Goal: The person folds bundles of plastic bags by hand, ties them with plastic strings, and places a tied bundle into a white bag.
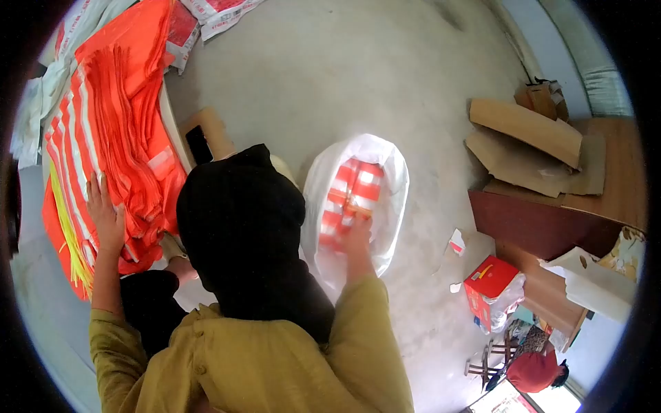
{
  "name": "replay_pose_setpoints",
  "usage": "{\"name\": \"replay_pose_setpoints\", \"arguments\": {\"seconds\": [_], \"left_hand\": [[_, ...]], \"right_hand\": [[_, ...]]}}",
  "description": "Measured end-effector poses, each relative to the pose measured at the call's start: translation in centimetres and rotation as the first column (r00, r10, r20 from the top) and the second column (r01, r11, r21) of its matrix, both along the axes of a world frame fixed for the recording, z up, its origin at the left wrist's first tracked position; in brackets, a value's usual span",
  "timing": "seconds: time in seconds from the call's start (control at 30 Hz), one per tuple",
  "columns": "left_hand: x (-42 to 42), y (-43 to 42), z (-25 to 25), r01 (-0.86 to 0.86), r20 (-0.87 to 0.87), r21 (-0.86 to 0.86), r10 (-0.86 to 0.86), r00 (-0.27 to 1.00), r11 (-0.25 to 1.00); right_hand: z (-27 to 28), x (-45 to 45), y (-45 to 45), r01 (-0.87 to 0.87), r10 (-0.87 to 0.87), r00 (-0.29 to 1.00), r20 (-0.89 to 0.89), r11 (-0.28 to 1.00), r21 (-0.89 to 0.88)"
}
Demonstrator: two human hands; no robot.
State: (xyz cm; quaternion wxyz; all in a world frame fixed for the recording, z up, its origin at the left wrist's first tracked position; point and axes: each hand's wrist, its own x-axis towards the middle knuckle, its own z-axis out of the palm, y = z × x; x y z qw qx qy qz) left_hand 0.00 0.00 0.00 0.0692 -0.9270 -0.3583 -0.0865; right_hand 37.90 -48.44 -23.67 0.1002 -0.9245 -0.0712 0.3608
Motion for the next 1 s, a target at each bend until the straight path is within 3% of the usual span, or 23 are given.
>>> {"name": "replay_pose_setpoints", "arguments": {"seconds": [0.07, 0.1, 0.17, 0.23, 0.27, 0.33, 0.43, 0.5, 0.53, 0.57, 0.6, 0.63, 0.7, 0.73, 0.83, 0.93, 1.0], "left_hand": [[0.6, -1.1, 1.2, -0.029, -0.041, -0.004, 0.029, 0.999, 1.000], [2.1, -0.3, -0.6, -0.076, -0.011, 0.000, 0.076, 0.997, 0.997], [1.7, -0.9, 0.7, -0.189, -0.100, -0.015, 0.187, 0.977, 0.982], [1.6, -1.2, 0.0, -0.159, -0.029, -0.056, 0.157, 0.987, 0.986], [1.9, -1.5, 0.4, -0.158, 0.004, -0.108, 0.159, 0.987, 0.982], [2.1, -1.9, 0.8, -0.189, -0.027, -0.132, 0.187, 0.982, 0.973], [2.1, -1.9, 3.0, -0.155, 0.043, -0.285, 0.174, 0.984, 0.946], [1.2, -1.0, 4.7, -0.100, 0.130, -0.447, 0.175, 0.976, 0.889], [0.2, -0.2, 4.7, 0.007, 0.348, -0.544, 0.219, 0.911, 0.839], [-0.8, 0.3, 4.6, 0.143, 0.544, -0.603, 0.273, 0.794, 0.785], [-1.2, 0.1, 5.5, 0.080, 0.583, -0.518, 0.284, 0.761, 0.852], [-2.2, 0.4, 5.6, 0.003, 0.586, -0.452, 0.295, 0.754, 0.892], [-4.8, 1.3, 5.3, -0.089, 0.534, -0.256, 0.217, 0.817, 0.963], [-6.1, 1.3, 5.5, -0.158, 0.443, -0.222, 0.244, 0.862, 0.962], [-8.1, 1.4, 5.0, -0.201, 0.416, -0.202, 0.269, 0.869, 0.959], [-9.4, 1.9, 5.1, -0.147, 0.465, -0.306, 0.282, 0.839, 0.941], [-10.6, 2.5, 4.8, -0.104, 0.490, -0.324, 0.261, 0.831, 0.940]], "right_hand": [[-0.3, -0.2, -0.9, -0.024, 0.024, 1.000, -0.009, 1.000, -0.006], [-1.7, 2.6, 0.6, -0.028, 0.023, 0.998, 0.064, 0.997, 0.073], [-3.3, 1.3, -1.1, -0.049, 0.039, 0.998, 0.056, 0.979, 0.198], [-8.3, 3.0, -5.1, -0.389, 0.310, 0.909, 0.278, 0.869, 0.305], [-4.5, 3.8, -3.7, -0.337, 0.293, 0.941, 0.166, 0.824, 0.455], [-2.3, 5.2, -2.8, -0.402, 0.379, 0.914, 0.142, 0.806, 0.434], [0.1, 7.6, -1.6, -0.374, 0.363, 0.912, 0.193, 0.927, 0.027], [-2.1, 11.1, -1.3, -0.259, 0.184, 0.953, 0.239, 0.906, 0.334], [-1.4, 13.0, 0.6, -0.164, 0.116, 0.984, 0.132, 0.871, 0.462], [6.3, 10.7, 5.4, -0.243, 0.108, 0.953, 0.283, 0.830, 0.502], [5.2, 13.3, 6.5, -0.167, 0.062, 0.979, 0.197, 0.795, 0.583], [11.1, 11.7, 10.6, -0.232, 0.073, 0.959, 0.275, 0.760, 0.607], [18.4, 10.0, 16.8, -0.198, 0.062, 0.978, 0.201, 0.594, 0.780], [22.5, 7.9, 20.1, -0.247, 0.086, 0.967, 0.239, 0.542, 0.803], [31.3, -0.2, 28.1, -0.431, 0.299, 0.894, 0.333, 0.378, 0.819], [36.3, -10.0, 33.8, -0.691, 0.588, 0.658, 0.469, 0.226, 0.686], [35.8, -15.7, 36.7, -0.854, 0.692, 0.326, 0.645, -0.077, 0.515]]}}
